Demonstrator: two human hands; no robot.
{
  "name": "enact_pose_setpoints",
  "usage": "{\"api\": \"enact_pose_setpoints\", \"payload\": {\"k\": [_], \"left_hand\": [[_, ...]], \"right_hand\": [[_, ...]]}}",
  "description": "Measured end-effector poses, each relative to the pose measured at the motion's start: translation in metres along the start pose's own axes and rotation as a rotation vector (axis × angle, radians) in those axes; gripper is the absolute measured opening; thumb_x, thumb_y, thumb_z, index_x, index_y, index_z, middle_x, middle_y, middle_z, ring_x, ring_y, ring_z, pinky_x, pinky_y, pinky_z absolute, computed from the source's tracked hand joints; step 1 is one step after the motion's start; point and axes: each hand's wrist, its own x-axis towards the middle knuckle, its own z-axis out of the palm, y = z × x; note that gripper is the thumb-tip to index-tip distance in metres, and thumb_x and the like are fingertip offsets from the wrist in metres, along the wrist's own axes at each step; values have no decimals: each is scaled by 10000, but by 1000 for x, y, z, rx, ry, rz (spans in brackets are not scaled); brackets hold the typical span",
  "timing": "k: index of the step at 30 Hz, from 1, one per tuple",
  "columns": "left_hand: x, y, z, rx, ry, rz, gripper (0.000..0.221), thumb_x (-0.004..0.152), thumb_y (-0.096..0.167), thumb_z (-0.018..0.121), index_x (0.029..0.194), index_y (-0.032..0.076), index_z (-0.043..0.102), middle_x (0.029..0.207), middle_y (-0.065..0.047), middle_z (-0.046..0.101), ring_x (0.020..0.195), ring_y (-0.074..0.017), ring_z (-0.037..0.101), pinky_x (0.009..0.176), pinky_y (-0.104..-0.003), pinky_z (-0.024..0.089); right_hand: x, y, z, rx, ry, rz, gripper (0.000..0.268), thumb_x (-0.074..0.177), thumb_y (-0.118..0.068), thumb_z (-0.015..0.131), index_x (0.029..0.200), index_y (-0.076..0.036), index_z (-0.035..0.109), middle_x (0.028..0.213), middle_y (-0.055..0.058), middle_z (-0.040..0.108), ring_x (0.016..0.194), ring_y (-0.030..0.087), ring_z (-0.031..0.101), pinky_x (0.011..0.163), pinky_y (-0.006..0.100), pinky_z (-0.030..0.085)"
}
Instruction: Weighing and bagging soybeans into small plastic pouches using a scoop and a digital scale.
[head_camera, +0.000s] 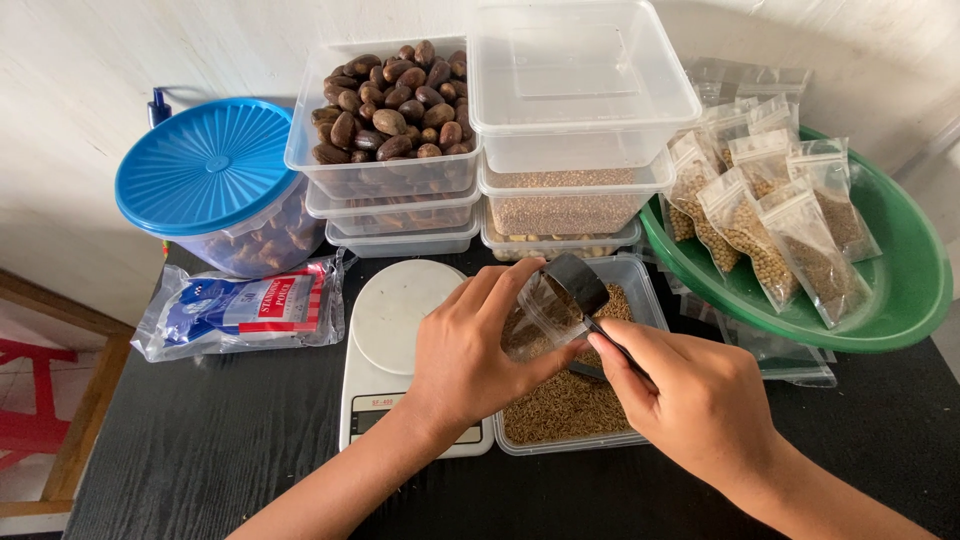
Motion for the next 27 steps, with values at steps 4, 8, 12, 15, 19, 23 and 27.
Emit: {"api": "enact_pose_setpoints", "payload": {"k": [4, 8, 12, 15, 19, 23, 27], "left_hand": [[0, 1, -2, -17, 35, 26, 690, 847, 575, 759, 1345, 140, 563, 1111, -31, 674, 918, -226, 712, 638, -373, 581], [1, 3, -4, -39, 59, 34, 683, 860, 589, 729, 1342, 133, 564, 1096, -27, 676, 873, -202, 702, 670, -353, 577], [0, 3, -3, -49, 67, 35, 682, 865, 582, 728, 1331, 110, 565, 1016, -21, 654, 809, -188, 670, 637, -344, 560], [0, 3, -4, -59, 50, 13, 680, 863, 586, 716, 1342, 132, 554, 1071, -24, 668, 903, -211, 705, 657, -358, 572], [0, 5, -6, -77, 71, 30, 677, 877, 580, 707, 1341, 112, 551, 1102, -37, 678, 943, -224, 719, 687, -357, 579], [-1, 4, -6, -97, 98, 46, 678, 876, 564, 723, 1337, 100, 543, 1103, -44, 677, 906, -203, 694, 685, -342, 573], [-1, 4, -8, -120, 101, 52, 706, 854, 563, 754, 1340, 105, 525, 1149, -43, 671, 799, -164, 634, 690, -335, 565]], "right_hand": [[3, -1, -2, 34, 43, -50, 97, 950, -113, 730, 1022, -49, 719, 710, -29, 697, 514, 80, 585, 464, 266, 426], [3, -2, -1, 25, 59, -96, 110, 959, -87, 715, 1052, -29, 706, 767, -21, 698, 546, 89, 599, 496, 276, 447], [3, -1, 2, 7, 87, -135, 90, 958, -73, 717, 1030, -22, 700, 764, -14, 690, 568, 120, 609, 518, 291, 456], [5, 1, 2, 21, 99, -158, 92, 940, -57, 749, 1007, -6, 710, 795, 15, 730, 588, 114, 648, 518, 270, 493], [5, 3, 4, 15, 123, -183, 111, 946, -77, 752, 1019, -4, 710, 721, -4, 670, 550, 124, 593, 508, 296, 459], [6, 6, 4, 57, 151, -224, 136, 947, -65, 741, 1048, 19, 711, 727, 35, 665, 546, 154, 586, 516, 316, 471], [3, 9, 8, 105, 181, -243, 205, 933, -49, 768, 1104, 39, 697, 714, 68, 649, 530, 174, 563, 517, 333, 478]]}}
